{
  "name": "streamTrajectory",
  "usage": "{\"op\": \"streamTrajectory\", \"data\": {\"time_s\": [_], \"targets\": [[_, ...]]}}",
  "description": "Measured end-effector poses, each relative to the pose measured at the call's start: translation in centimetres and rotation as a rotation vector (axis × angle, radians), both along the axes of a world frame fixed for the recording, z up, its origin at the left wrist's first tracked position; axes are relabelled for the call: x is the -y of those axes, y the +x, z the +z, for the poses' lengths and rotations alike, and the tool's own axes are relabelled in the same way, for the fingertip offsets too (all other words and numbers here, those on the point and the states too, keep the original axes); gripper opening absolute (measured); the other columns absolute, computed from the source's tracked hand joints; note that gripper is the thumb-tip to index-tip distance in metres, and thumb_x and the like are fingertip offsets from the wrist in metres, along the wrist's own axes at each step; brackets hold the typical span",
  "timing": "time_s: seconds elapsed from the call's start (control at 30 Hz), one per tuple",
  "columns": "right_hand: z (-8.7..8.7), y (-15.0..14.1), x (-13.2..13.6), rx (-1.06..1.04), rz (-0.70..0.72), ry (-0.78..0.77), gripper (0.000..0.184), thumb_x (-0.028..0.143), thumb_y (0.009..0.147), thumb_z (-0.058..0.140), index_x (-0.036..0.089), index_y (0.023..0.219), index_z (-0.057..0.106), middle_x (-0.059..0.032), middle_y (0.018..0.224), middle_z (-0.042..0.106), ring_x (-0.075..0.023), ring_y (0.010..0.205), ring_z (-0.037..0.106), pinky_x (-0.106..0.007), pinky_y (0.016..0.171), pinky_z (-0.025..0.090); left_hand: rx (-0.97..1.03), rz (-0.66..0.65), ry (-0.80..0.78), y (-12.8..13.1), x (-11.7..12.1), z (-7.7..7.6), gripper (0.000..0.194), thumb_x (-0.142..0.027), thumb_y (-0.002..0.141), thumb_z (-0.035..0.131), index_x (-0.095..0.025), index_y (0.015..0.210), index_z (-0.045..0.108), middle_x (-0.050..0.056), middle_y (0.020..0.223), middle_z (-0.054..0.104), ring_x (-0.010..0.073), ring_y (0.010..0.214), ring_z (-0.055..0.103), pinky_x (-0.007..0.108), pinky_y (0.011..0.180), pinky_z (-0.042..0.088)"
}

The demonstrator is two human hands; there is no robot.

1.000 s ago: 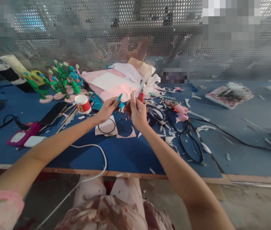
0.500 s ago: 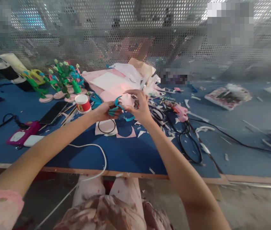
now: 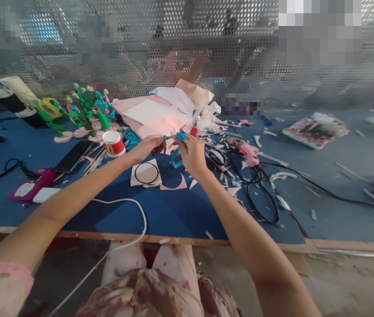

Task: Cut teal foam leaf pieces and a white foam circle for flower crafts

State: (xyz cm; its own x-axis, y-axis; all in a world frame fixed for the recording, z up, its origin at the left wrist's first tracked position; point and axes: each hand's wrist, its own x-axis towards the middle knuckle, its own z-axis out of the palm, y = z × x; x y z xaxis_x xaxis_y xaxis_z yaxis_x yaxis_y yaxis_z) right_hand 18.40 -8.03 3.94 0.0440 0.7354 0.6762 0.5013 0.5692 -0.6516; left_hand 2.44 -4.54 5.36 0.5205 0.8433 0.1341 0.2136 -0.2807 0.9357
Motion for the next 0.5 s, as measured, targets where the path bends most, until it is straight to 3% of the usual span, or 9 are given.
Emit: {"op": "streamTrajectory", "data": {"time_s": [0.1,0.2,0.3,0.5], "targets": [[-0.1,-0.2,-0.1,-0.069,0.088,-0.109,0.037,0.048,0.081,0.054,0.020,0.055,0.055,-0.0017,0.051,0.052,-0.0142,0.047,0.048,-0.029,0.052,0.038,0.037,0.141,0.438,-0.6,0.4,0.5,0.027,-0.041,0.083,0.054,-0.016,0.089,0.058,0.005,0.083,0.057,0.0131,0.074,0.052,0.024,0.064,0.042],[-0.4,-0.6,-0.3,-0.176,0.286,-0.271,0.041,0.056,0.079,0.052,0.019,0.060,0.054,0.0004,0.047,0.050,-0.0110,0.039,0.043,-0.026,0.043,0.033,0.001,0.067,0.766,-1.0,0.6,1.0,0.034,-0.040,0.082,0.056,-0.021,0.111,0.057,0.011,0.116,0.055,0.0201,0.107,0.049,0.033,0.087,0.043],[-0.5,-0.7,-0.4,-0.172,0.378,-0.317,0.043,0.058,0.075,0.055,0.019,0.058,0.052,0.0015,0.045,0.048,-0.0093,0.039,0.042,-0.025,0.042,0.031,-0.083,-0.041,0.923,-1.2,0.3,1.3,0.029,-0.033,0.085,0.053,-0.026,0.112,0.060,0.009,0.120,0.057,0.0215,0.117,0.046,0.041,0.101,0.035],[-0.2,-0.7,0.0,-0.056,0.462,-0.367,0.042,0.054,0.077,0.055,0.016,0.059,0.054,0.0035,0.042,0.044,-0.0071,0.038,0.039,-0.024,0.042,0.030,-0.094,-0.124,1.017,-1.4,-1.2,0.8,0.032,-0.032,0.085,0.053,-0.028,0.116,0.059,0.006,0.121,0.059,0.0205,0.116,0.048,0.043,0.099,0.037]]}}
